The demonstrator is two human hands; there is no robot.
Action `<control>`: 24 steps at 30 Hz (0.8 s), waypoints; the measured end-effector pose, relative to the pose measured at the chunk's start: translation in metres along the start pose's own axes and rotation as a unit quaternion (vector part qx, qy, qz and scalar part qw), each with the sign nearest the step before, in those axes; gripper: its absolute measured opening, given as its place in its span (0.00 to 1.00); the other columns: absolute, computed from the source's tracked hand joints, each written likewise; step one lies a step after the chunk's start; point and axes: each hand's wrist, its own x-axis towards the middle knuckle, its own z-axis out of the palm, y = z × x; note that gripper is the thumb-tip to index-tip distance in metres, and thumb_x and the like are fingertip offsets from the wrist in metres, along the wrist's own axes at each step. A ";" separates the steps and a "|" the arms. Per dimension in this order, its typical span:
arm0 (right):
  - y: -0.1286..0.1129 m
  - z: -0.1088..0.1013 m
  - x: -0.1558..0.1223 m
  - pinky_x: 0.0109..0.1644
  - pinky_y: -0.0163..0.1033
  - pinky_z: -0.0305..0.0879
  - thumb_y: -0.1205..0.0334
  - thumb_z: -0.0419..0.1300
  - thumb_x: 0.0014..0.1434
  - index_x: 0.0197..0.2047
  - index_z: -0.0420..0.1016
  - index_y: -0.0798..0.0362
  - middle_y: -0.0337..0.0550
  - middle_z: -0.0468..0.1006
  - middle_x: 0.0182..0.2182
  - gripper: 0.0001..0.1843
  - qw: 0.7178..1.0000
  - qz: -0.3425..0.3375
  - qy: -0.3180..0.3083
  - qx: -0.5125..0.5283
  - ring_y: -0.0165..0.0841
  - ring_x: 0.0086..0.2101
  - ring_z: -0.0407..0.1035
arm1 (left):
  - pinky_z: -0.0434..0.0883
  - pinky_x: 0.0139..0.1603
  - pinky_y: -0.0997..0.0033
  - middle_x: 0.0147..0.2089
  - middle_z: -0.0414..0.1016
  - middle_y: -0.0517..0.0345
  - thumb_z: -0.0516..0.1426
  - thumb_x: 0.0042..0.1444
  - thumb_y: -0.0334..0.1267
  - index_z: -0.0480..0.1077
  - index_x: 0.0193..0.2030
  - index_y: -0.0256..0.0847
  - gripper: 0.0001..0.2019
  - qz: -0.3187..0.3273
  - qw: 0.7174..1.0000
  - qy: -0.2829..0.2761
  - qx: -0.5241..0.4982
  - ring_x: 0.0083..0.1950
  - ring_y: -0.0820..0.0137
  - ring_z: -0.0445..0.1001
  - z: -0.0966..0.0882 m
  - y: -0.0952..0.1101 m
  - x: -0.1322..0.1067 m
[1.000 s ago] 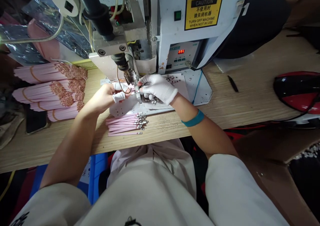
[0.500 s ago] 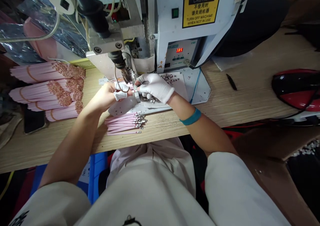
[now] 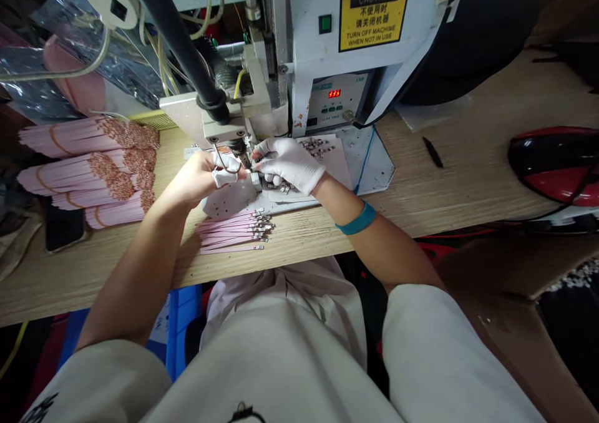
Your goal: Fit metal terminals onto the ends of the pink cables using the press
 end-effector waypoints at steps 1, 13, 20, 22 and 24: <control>0.000 0.000 0.000 0.14 0.29 0.53 0.77 0.65 0.52 0.33 0.70 0.55 0.35 0.68 0.21 0.10 1.000 -0.001 -0.001 0.002 0.24 0.18 0.60 | 0.65 0.33 0.74 0.28 0.75 0.59 0.62 0.41 0.36 0.77 0.28 0.35 0.07 0.000 1.000 0.000 0.002 0.31 0.72 0.68 0.000 0.000 0.000; -0.007 -0.016 -0.005 0.15 0.28 0.59 0.73 0.63 0.57 0.37 0.71 0.55 0.38 0.71 0.23 0.07 0.999 -0.005 -0.007 -0.050 0.25 0.20 0.66 | 0.64 0.30 0.73 0.29 0.76 0.56 0.63 0.45 0.42 0.78 0.31 0.34 0.12 -0.004 0.999 -0.036 0.027 0.28 0.72 0.68 -0.009 0.001 -0.006; -0.009 -0.044 -0.015 0.14 0.32 0.60 0.63 0.64 0.59 0.41 0.77 0.57 0.47 0.79 0.32 0.08 0.972 0.063 -0.092 -0.205 0.29 0.20 0.70 | 0.66 0.30 0.75 0.29 0.79 0.58 0.60 0.49 0.37 0.81 0.37 0.38 0.11 -0.022 0.949 -0.194 0.246 0.29 0.71 0.73 -0.016 0.017 -0.028; -0.002 -0.041 -0.006 0.18 0.34 0.64 0.60 0.62 0.61 0.45 0.77 0.57 0.47 0.79 0.31 0.12 0.973 0.019 -0.023 -0.229 0.31 0.22 0.71 | 0.65 0.30 0.75 0.28 0.79 0.57 0.58 0.51 0.36 0.81 0.37 0.38 0.11 -0.016 0.944 -0.162 0.286 0.28 0.71 0.72 -0.013 0.018 -0.027; 0.007 -0.037 0.007 0.29 0.38 0.71 0.61 0.60 0.61 0.46 0.78 0.57 0.47 0.80 0.33 0.13 0.952 -0.080 0.067 -0.289 0.35 0.30 0.74 | 0.66 0.33 0.73 0.31 0.79 0.53 0.55 0.53 0.34 0.80 0.38 0.37 0.12 0.006 0.937 -0.038 0.346 0.31 0.69 0.72 -0.008 0.015 -0.023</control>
